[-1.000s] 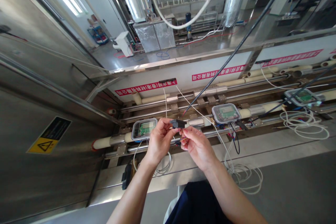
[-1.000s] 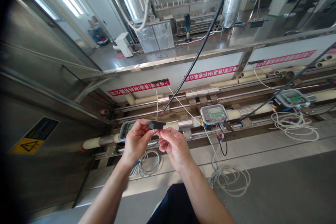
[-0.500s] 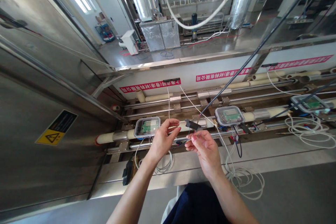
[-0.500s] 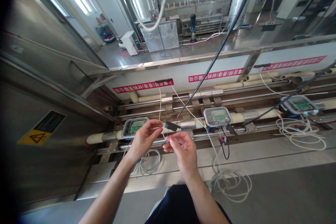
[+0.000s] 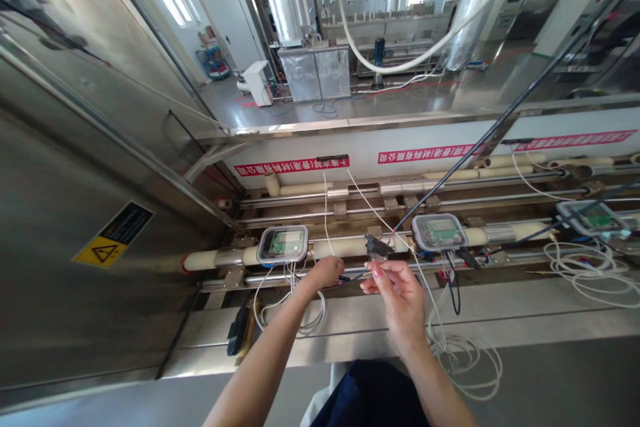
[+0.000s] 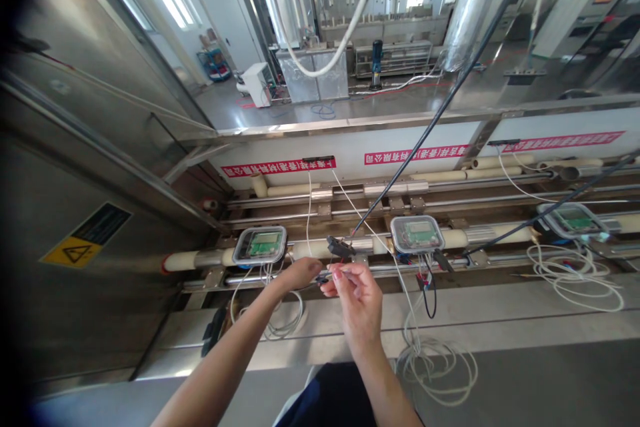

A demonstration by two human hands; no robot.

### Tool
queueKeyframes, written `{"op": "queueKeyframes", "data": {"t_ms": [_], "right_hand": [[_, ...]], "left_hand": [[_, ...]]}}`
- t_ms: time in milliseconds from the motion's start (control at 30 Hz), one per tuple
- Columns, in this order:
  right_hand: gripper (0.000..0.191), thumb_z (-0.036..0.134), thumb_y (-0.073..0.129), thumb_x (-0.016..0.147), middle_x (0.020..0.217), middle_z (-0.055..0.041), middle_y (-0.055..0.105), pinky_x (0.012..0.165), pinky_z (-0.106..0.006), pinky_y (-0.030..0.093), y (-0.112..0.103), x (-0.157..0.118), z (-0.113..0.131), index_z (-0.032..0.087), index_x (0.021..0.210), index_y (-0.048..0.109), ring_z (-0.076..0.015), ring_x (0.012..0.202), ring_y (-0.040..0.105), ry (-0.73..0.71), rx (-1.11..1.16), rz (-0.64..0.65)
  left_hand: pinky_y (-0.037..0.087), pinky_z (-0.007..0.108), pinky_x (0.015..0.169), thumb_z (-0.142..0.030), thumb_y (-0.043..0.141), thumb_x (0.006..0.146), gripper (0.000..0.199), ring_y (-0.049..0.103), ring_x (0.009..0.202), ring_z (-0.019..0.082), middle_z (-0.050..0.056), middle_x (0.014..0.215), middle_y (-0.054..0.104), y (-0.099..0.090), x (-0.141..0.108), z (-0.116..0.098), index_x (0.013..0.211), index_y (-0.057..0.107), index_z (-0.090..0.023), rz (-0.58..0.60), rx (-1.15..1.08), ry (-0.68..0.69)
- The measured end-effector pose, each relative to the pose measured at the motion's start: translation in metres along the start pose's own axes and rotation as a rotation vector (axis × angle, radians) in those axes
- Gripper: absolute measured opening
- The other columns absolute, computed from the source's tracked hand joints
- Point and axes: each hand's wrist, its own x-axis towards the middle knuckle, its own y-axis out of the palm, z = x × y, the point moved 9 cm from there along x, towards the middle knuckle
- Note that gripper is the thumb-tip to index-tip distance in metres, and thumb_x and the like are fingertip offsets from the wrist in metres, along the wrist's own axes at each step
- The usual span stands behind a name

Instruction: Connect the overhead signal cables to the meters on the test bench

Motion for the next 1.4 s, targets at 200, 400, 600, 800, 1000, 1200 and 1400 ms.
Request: {"op": "queueKeyframes", "data": {"t_ms": [200, 400, 600, 800, 1000, 1200, 1400], "right_hand": [[0.013, 0.030, 0.065, 0.080, 0.089, -0.0031, 0.071, 0.054, -0.024, 0.055, 0.007, -0.001, 0.006, 0.020, 0.084, 0.060, -0.0102, 0.056, 0.065, -0.041, -0.048, 0.032], [0.020, 0.036, 0.057, 0.085, 0.089, -0.0067, 0.072, 0.048, -0.023, 0.051, 0.027, 0.002, 0.002, 0.020, 0.094, 0.064, -0.0123, 0.057, 0.066, -0.041, -0.207, 0.194], [0.028, 0.039, 0.046, 0.090, 0.093, -0.0079, 0.071, 0.048, -0.023, 0.049, 0.037, 0.004, 0.002, 0.020, 0.099, 0.064, -0.0132, 0.061, 0.067, -0.059, -0.477, 0.323], [0.027, 0.037, 0.042, 0.092, 0.098, -0.0073, 0.070, 0.053, -0.023, 0.050, 0.044, 0.005, 0.012, 0.021, 0.096, 0.064, -0.0122, 0.062, 0.066, -0.121, -0.574, 0.377], [0.027, 0.039, 0.047, 0.089, 0.097, -0.0072, 0.071, 0.061, -0.026, 0.053, 0.045, 0.005, 0.013, 0.022, 0.098, 0.066, -0.0131, 0.062, 0.066, -0.097, -0.533, 0.392], [0.027, 0.040, 0.051, 0.087, 0.085, -0.0053, 0.070, 0.060, -0.026, 0.052, 0.049, 0.005, 0.013, 0.020, 0.095, 0.067, -0.0138, 0.061, 0.065, -0.055, -0.500, 0.405], [0.028, 0.041, 0.045, 0.090, 0.074, -0.0019, 0.068, 0.051, -0.022, 0.045, 0.063, 0.000, 0.014, 0.020, 0.089, 0.064, -0.0107, 0.049, 0.061, -0.025, -0.531, 0.511]], "left_hand": [[0.048, 0.037, 0.090, -0.036, 0.048, 0.091, 0.036, 0.060, 0.100, 0.022, 0.011, 0.111, 0.061, -0.035, -0.026, -0.028, 0.119, 0.050, -0.014, -0.024, -0.346, 0.101], [0.050, 0.026, 0.082, -0.023, 0.072, 0.077, 0.051, 0.056, 0.106, 0.022, 0.011, 0.129, 0.048, -0.056, -0.060, -0.059, 0.122, 0.048, -0.020, 0.007, -0.911, 0.153], [0.050, 0.026, 0.073, -0.017, 0.076, 0.065, 0.062, 0.055, 0.102, 0.021, 0.011, 0.122, 0.050, -0.051, -0.071, -0.060, 0.120, 0.048, -0.020, -0.036, -0.769, 0.135], [0.048, 0.031, 0.076, -0.023, 0.069, 0.067, 0.042, 0.057, 0.093, 0.021, 0.009, 0.116, 0.052, -0.062, -0.073, -0.059, 0.108, 0.058, -0.019, -0.261, -0.367, 0.183], [0.045, 0.032, 0.080, -0.026, 0.059, 0.080, 0.023, 0.061, 0.087, 0.021, 0.003, 0.095, 0.068, -0.071, -0.085, -0.067, 0.102, 0.064, -0.022, -0.386, -0.128, 0.193], [0.045, 0.034, 0.090, -0.032, 0.054, 0.089, 0.022, 0.060, 0.094, 0.020, 0.005, 0.101, 0.066, -0.062, -0.087, -0.068, 0.108, 0.056, -0.021, -0.269, -0.576, 0.245], [0.047, 0.025, 0.088, -0.033, 0.074, 0.077, 0.030, 0.059, 0.084, 0.012, 0.002, 0.094, 0.063, -0.048, -0.076, -0.046, 0.102, 0.065, -0.020, -0.162, -1.127, 0.197]]}}
